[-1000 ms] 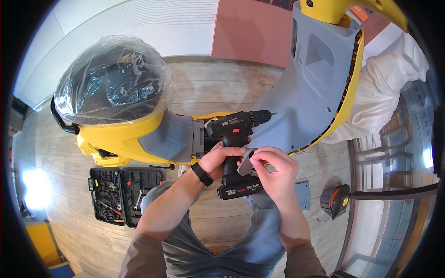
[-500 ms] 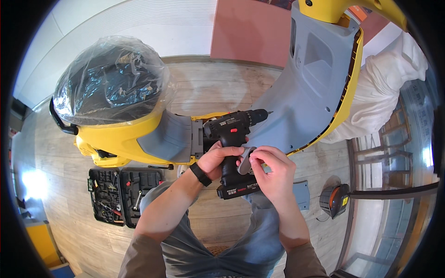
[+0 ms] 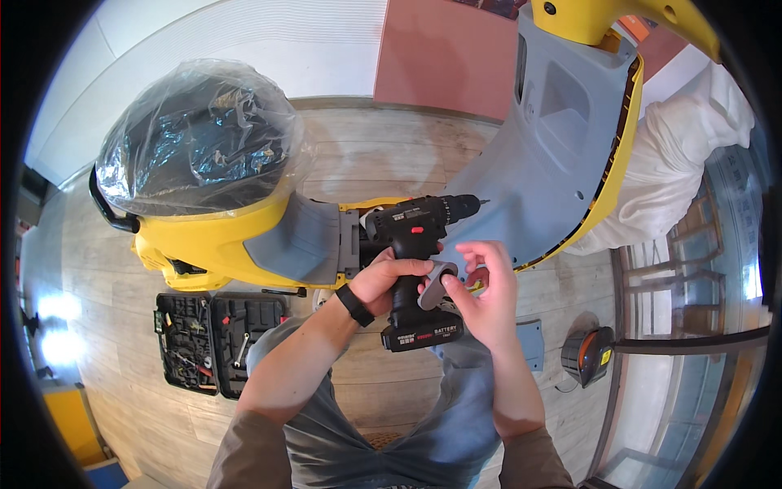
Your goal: Repairing a yellow scooter by attaching panels with an electric screwdriver.
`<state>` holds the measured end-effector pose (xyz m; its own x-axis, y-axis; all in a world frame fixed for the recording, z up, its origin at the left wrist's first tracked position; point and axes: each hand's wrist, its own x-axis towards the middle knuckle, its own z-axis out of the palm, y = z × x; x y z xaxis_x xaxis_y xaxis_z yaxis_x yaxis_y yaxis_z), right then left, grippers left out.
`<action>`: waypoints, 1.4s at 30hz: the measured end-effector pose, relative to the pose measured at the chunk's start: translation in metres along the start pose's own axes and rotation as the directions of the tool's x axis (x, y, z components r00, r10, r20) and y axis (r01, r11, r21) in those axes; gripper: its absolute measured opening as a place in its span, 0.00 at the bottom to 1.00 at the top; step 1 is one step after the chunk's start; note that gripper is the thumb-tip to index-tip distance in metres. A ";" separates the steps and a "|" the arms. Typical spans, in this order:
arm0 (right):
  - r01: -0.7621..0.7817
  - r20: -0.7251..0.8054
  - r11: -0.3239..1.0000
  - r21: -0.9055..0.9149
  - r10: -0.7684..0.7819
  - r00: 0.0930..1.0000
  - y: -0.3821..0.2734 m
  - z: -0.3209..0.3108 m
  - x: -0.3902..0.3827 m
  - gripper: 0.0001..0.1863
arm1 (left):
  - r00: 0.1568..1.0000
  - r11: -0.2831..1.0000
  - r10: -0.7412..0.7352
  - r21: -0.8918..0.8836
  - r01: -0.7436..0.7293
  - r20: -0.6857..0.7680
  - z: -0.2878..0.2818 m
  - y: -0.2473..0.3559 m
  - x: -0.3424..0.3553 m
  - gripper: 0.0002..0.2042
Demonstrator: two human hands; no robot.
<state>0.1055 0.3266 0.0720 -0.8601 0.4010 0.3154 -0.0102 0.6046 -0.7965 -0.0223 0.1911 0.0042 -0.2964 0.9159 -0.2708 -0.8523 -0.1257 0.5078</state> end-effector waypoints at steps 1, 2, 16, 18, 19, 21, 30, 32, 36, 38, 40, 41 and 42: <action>-0.121 0.033 0.982 0.145 0.117 0.993 0.003 0.000 0.001 0.24 | 0.999 1.000 -0.007 0.027 0.006 0.038 0.000 0.000 0.000 0.20; -0.120 0.030 0.983 0.142 0.116 0.993 0.004 -0.002 0.002 0.24 | 0.999 1.000 -0.007 0.027 0.006 0.042 0.002 0.000 0.000 0.20; 0.008 0.201 0.943 0.332 -0.079 0.976 0.025 -0.009 0.006 0.24 | 0.997 0.995 -0.060 -0.080 0.057 -0.041 0.006 -0.009 -0.001 0.17; 0.090 0.166 0.919 0.384 -0.164 0.972 0.025 -0.002 0.008 0.23 | 0.996 0.981 -0.087 -0.175 0.086 0.006 -0.004 -0.014 -0.007 0.18; 0.120 0.143 0.928 0.353 -0.180 0.973 0.026 0.000 0.006 0.23 | 0.991 0.957 -0.125 -0.257 0.132 0.045 -0.002 -0.015 -0.007 0.19; 0.153 0.115 0.951 0.268 -0.189 0.975 0.024 0.004 0.004 0.22 | 0.992 0.960 -0.127 -0.248 0.130 0.026 0.003 -0.019 -0.005 0.20; 0.353 0.017 0.931 0.096 -0.356 0.934 0.029 0.000 0.007 0.22 | 0.985 0.931 -0.175 -0.322 0.170 0.014 0.007 -0.017 -0.007 0.11; 0.316 0.011 0.941 0.124 -0.320 0.947 0.033 0.001 0.007 0.22 | 0.987 0.937 -0.162 -0.314 0.154 0.001 0.007 -0.015 -0.006 0.11; 0.251 -0.018 0.950 0.187 -0.253 0.967 0.039 0.001 0.004 0.24 | 0.990 0.954 -0.143 -0.270 0.133 -0.017 0.013 -0.012 -0.007 0.12; 0.191 -0.004 0.950 0.246 -0.196 0.981 0.041 -0.001 0.004 0.23 | 0.994 0.963 -0.107 -0.251 0.097 -0.030 0.019 -0.012 -0.008 0.12; 0.130 0.013 0.944 0.303 -0.140 0.990 0.042 -0.004 0.003 0.23 | 0.999 0.978 -0.036 -0.209 0.027 -0.039 0.024 -0.012 -0.007 0.14; 0.092 0.043 0.949 0.300 -0.110 0.993 0.044 -0.004 0.003 0.22 | 0.999 0.977 -0.034 -0.210 0.024 -0.040 0.021 -0.014 -0.006 0.14; 0.056 0.072 0.953 0.299 -0.081 0.994 0.045 -0.003 0.003 0.21 | 0.999 0.968 -0.025 -0.248 0.031 0.025 0.015 -0.016 -0.003 0.15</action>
<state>0.1039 0.3575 0.0389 -0.8907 0.3006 0.3410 -0.2102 0.3927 -0.8953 -0.0013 0.1956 0.0088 -0.2637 0.9281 -0.2627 -0.9413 -0.1881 0.2803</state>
